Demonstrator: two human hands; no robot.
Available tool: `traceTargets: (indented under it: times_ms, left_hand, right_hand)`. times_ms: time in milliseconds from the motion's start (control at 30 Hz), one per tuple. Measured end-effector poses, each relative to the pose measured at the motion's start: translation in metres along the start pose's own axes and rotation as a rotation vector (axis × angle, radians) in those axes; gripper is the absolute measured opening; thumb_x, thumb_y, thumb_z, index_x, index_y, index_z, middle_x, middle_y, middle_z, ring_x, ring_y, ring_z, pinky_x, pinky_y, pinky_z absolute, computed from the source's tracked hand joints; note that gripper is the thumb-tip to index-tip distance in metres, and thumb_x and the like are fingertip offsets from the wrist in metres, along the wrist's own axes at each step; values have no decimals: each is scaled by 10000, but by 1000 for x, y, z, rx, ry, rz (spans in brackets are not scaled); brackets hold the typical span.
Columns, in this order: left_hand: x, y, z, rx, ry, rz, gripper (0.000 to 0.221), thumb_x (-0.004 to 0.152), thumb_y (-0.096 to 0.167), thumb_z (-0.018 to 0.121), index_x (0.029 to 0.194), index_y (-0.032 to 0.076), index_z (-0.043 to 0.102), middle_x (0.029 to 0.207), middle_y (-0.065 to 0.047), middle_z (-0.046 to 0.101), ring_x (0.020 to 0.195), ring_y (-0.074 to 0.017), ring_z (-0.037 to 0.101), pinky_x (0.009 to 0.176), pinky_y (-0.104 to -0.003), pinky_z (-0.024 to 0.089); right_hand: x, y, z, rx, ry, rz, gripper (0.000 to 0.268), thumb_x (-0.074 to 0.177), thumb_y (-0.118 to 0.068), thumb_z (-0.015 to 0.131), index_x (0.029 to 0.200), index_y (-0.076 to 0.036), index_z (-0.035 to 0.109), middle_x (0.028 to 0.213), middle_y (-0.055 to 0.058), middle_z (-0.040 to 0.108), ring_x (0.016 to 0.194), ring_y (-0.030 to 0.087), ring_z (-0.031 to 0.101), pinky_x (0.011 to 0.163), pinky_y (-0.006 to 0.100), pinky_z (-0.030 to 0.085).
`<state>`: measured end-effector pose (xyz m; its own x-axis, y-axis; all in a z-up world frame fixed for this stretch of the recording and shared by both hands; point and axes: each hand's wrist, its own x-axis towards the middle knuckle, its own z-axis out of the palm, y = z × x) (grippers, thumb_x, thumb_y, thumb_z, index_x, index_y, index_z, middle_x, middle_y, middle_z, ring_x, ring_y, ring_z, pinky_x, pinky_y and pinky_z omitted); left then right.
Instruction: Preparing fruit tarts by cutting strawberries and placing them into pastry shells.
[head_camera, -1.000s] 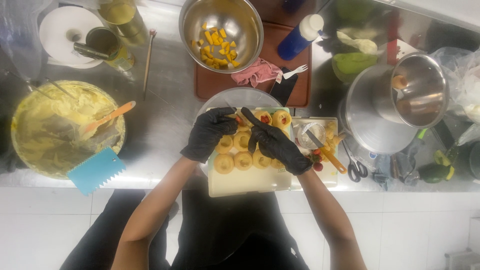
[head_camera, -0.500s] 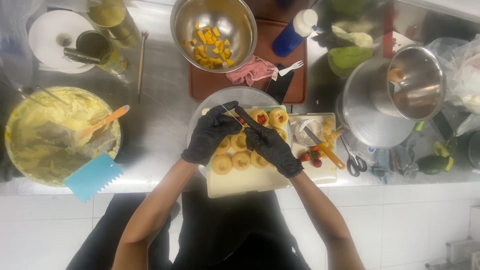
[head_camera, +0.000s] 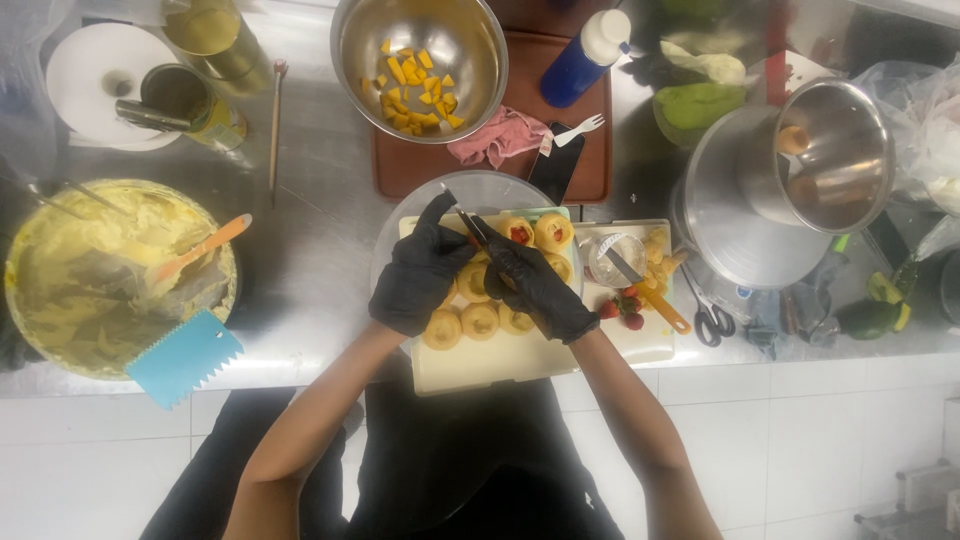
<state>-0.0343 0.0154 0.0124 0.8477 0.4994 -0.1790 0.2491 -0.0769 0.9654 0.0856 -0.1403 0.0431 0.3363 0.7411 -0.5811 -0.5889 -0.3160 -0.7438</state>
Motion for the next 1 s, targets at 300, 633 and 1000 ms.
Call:
traceTargets:
  times_ms: [300,633,1000]
  left_hand:
    - [4,0,7,378,83,181,507,946,165,663,1445,199,577,1103,-128,710,1031,-305,682,873,-437,547]
    - [-33,58,-5,182,34,340,426,988,85,662,1406,137,599,1169,-75,716,1078,-222,697,899,-332,581]
    - [-68,63,66,-17,-651,277,241,992,166,654,1226,120,689,1111,-90,737,1031,-230,739,888,-353,584]
  right_hand:
    - [-18,-19,-13,32,65,120,544,1055,-403,468,1513,-109,469,697,3,527,509,61,361,439,201,258]
    - [-145,10,-120,-381,521,-219,302,966,-82,594,1209,-28,765,780,41,674,504,84,420,479,234,342]
    - [-87,219,-169,-821,1110,-400,436,924,-264,774,1283,-81,607,1161,92,742,1061,221,751,866,342,599]
